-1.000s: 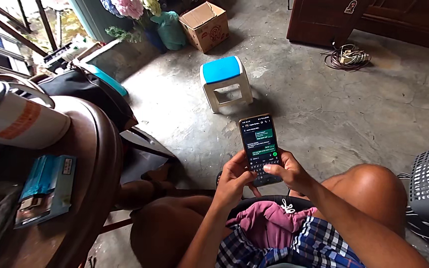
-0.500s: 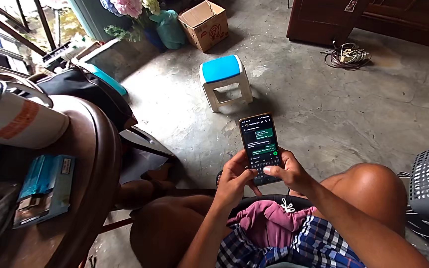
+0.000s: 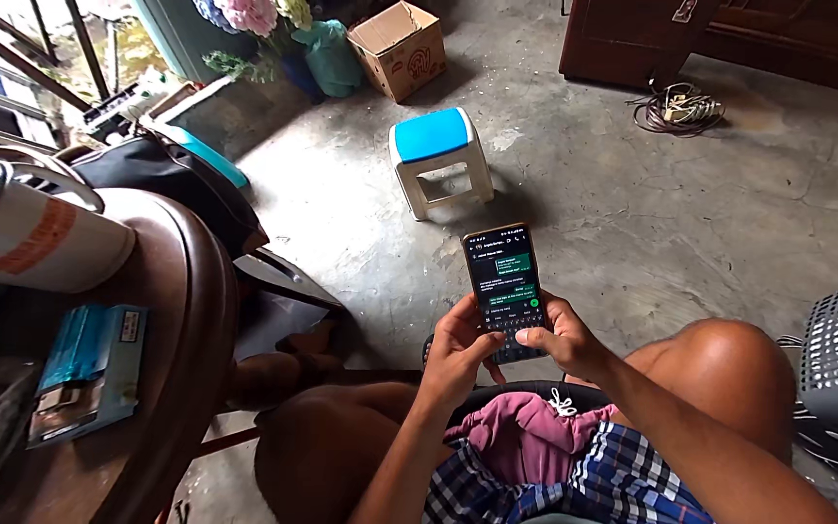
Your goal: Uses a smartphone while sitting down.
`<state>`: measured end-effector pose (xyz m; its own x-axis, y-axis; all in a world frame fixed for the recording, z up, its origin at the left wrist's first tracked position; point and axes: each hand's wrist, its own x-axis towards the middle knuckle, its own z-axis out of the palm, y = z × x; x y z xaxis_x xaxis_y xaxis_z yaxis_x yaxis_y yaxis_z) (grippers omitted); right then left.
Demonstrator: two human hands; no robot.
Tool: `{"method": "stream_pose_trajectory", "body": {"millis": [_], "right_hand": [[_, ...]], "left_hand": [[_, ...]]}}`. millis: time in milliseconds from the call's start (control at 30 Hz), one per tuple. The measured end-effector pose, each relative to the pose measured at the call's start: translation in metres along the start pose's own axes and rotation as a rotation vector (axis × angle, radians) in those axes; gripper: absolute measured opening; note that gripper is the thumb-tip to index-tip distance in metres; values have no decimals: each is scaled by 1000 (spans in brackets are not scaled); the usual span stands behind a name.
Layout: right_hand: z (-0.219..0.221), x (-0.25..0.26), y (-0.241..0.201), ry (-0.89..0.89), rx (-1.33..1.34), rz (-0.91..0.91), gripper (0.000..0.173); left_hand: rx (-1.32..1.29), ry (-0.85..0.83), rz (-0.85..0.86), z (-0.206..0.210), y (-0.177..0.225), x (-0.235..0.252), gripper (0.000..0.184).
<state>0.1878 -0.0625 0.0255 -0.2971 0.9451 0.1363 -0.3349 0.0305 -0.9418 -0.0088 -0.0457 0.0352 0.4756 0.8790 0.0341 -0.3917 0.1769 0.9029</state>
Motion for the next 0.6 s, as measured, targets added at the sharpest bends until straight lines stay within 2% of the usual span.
{"method": "stream_pose_trajectory", "body": {"millis": [133, 367, 600], "right_hand": [[-1, 1, 1, 17, 21, -5, 36], [-5, -1, 1, -59, 22, -1, 53], [-5, -1, 1, -68, 25, 12, 54]], "left_hand": [[-37, -29, -24, -1, 2, 0, 41], [-51, -30, -21, -2, 2, 0, 42], [-56, -16, -34, -1, 3, 0, 44]]}}
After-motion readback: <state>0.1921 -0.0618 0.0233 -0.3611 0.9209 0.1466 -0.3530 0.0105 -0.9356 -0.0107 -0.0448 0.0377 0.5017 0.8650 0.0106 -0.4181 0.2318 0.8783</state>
